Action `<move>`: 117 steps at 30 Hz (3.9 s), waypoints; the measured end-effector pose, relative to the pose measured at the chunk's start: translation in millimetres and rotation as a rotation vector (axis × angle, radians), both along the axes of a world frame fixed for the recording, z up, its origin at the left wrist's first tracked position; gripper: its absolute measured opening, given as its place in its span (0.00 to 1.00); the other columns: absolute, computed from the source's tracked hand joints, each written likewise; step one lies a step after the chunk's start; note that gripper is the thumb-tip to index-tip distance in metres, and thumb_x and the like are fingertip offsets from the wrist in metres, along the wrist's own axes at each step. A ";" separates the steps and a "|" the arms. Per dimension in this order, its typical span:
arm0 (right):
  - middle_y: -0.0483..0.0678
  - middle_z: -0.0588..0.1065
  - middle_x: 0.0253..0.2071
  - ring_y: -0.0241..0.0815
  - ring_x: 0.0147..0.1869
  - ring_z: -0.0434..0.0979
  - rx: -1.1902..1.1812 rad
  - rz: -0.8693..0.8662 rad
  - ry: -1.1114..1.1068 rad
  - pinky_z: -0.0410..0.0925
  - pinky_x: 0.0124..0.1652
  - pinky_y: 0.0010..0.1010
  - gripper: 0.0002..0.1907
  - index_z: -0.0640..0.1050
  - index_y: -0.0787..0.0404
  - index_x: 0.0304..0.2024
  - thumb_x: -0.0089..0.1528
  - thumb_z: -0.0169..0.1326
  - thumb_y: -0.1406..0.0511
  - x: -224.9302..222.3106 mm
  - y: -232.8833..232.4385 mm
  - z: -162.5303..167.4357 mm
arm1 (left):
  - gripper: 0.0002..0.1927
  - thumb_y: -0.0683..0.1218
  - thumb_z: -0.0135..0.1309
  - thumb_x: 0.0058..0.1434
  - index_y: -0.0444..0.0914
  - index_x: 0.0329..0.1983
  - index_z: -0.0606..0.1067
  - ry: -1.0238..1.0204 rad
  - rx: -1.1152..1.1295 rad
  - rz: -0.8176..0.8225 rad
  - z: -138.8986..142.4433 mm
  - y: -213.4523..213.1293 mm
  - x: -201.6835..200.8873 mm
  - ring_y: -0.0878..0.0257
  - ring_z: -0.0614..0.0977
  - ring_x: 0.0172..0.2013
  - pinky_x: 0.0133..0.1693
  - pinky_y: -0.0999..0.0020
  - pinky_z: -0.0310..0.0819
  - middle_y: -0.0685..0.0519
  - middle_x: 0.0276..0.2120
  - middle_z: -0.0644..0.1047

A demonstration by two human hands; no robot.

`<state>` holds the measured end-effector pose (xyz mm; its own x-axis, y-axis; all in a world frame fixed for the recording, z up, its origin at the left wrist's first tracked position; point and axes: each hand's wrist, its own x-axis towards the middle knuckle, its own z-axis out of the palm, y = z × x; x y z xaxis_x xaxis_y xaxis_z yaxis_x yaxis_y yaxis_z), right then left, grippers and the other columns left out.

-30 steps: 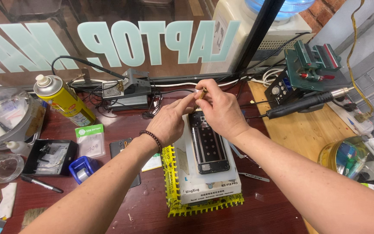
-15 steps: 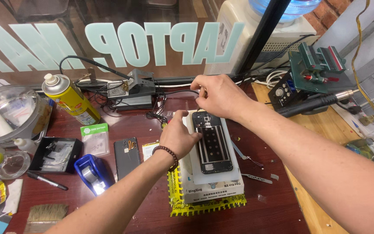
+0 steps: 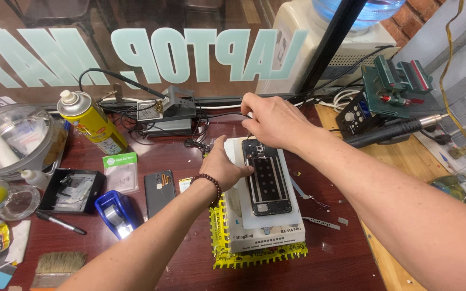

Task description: The person works on a disassembled smartphone at a repair bench, peeling out the old battery and pressing on the battery with a pen-like tool, then handling the phone chassis and back cover, aligning parts and working on the exposed midframe with small components.

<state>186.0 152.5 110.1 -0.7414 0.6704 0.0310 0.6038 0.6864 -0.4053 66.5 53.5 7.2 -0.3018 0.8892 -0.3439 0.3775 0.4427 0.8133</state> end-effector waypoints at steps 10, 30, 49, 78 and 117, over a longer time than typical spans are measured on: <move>0.51 0.79 0.35 0.57 0.43 0.79 0.101 -0.060 -0.065 0.70 0.42 0.47 0.13 0.73 0.60 0.45 0.60 0.57 0.64 0.9 1.8 -2.3 | 0.59 0.51 0.74 0.44 0.40 0.75 0.52 0.054 -0.014 -0.008 9.9 -4.7 1.9 0.50 0.80 0.57 0.57 0.60 0.74 0.39 0.56 0.77; 0.54 0.80 0.35 0.56 0.45 0.81 -0.015 -0.040 -0.026 0.71 0.44 0.45 0.18 0.71 0.57 0.55 0.62 0.52 0.66 1.0 -6.1 2.3 | 0.08 0.44 0.57 0.55 0.40 0.36 0.84 0.269 0.120 0.016 -60.3 11.0 -31.1 0.49 0.86 0.38 0.46 0.57 0.79 0.44 0.34 0.83; 0.47 0.80 0.32 0.35 0.35 0.86 -0.241 -0.154 0.333 0.76 0.35 0.28 0.17 0.73 0.63 0.54 0.62 0.55 0.71 30.5 -1.4 -5.8 | 0.05 0.42 0.60 0.56 0.34 0.32 0.79 0.081 0.136 0.036 -51.8 5.9 -37.1 0.56 0.85 0.33 0.40 0.62 0.80 0.44 0.32 0.83; 0.50 0.78 0.40 0.38 0.39 0.83 -0.601 -0.330 0.834 0.78 0.37 0.28 0.16 0.71 0.69 0.54 0.64 0.54 0.72 46.3 -44.1 12.5 | 0.06 0.39 0.55 0.66 0.37 0.46 0.74 -1.468 0.273 0.034 -7.5 -0.6 -32.8 0.59 0.84 0.37 0.44 0.65 0.82 0.48 0.37 0.81; 0.49 0.81 0.35 0.44 0.43 0.84 -0.087 -0.047 0.238 0.74 0.43 0.35 0.13 0.76 0.62 0.47 0.60 0.56 0.70 29.3 -4.6 -13.8 | 0.44 0.33 0.50 0.50 0.44 0.73 0.55 0.422 0.598 -0.541 1.7 16.1 -22.6 0.45 0.74 0.59 0.63 0.45 0.58 0.44 0.57 0.74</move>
